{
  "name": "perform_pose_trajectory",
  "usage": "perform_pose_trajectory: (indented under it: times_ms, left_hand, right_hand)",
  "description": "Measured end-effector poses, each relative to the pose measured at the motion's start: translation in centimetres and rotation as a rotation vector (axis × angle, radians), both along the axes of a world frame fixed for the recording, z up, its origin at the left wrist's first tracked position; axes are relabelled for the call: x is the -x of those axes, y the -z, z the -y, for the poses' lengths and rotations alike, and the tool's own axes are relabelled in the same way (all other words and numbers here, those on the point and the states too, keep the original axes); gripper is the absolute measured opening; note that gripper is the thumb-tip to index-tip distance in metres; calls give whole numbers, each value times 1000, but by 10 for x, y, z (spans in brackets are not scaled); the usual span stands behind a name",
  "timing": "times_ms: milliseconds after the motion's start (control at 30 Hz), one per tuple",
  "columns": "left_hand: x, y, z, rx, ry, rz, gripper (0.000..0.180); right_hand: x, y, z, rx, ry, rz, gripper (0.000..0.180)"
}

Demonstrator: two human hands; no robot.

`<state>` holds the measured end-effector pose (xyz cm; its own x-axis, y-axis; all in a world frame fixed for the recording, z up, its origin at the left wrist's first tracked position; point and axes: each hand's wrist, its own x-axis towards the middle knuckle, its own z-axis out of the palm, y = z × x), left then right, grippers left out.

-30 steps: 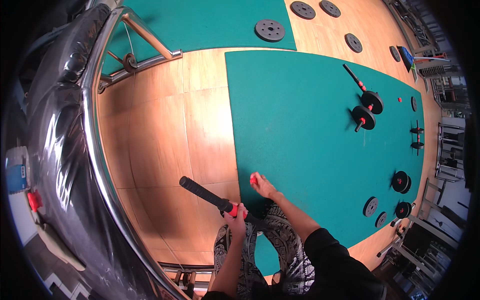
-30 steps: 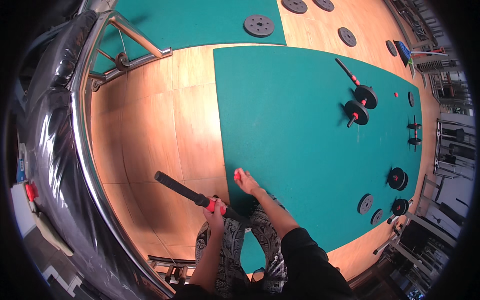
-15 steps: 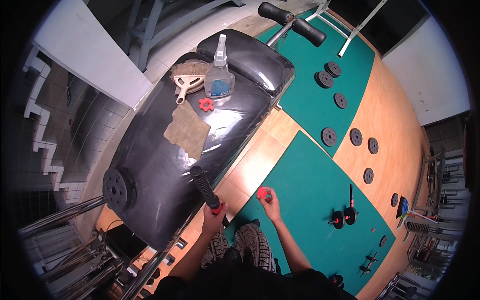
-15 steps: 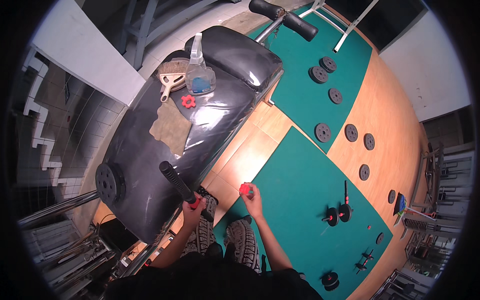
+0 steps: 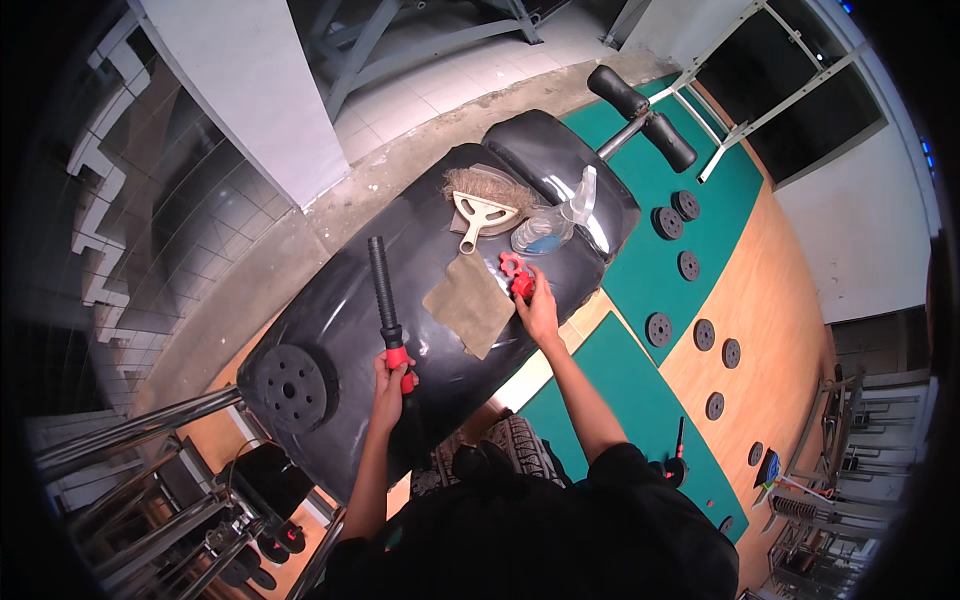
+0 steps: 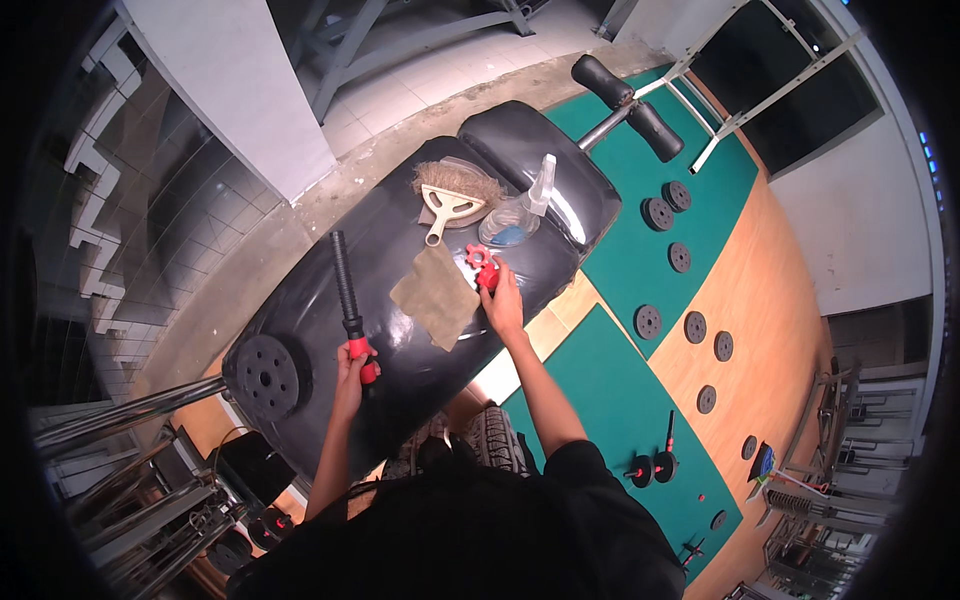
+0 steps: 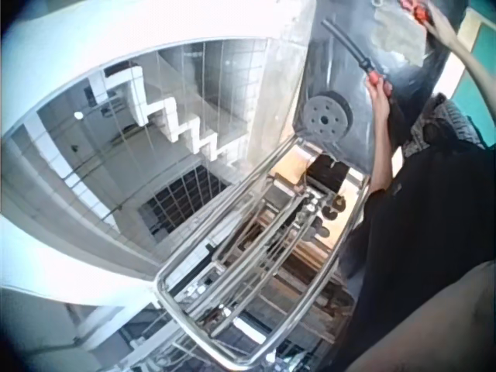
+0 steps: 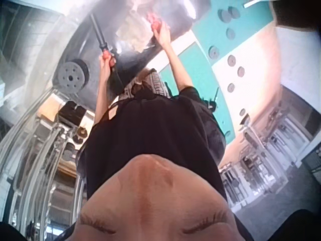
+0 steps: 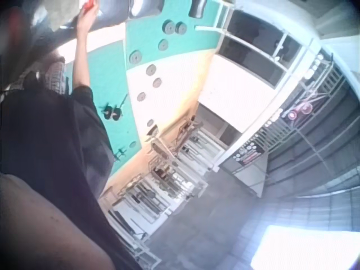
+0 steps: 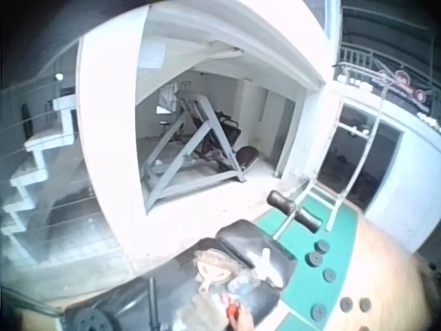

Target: The person assembles a dumbbell by sliding weight plates onto a barbell and securing them with collars. They then clean the weight plates with a brush and cloth before placing the assembled dumbbell on a rack.

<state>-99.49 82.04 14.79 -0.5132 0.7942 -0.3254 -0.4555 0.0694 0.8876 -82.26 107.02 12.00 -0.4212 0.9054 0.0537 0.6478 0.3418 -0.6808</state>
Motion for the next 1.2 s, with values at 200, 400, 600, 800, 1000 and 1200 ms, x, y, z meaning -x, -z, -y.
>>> perform_pose_trajectory:
  times_ms: [200,400,600,800,1000,1200]
  left_hand:
    - [1,10,-17,17,-179,-23,19]
    - [8,-5,-46,43,-354,79,24]
    - [14,3,-64,84,-455,19,25]
    - [16,2,-77,100,-457,54,29]
    - [26,-8,-78,58,-400,100,29]
    - [39,-26,-82,-77,-251,153,44]
  right_hand:
    - [-5,-11,-7,236,-70,-53,58]
    - [-10,-19,-15,124,-57,27,53]
    - [-14,-21,-28,143,-124,178,50]
    - [5,-47,-26,40,-194,210,60]
    - [59,-68,-39,-224,-579,210,55]
    - [111,-30,-90,-462,-732,512,31]
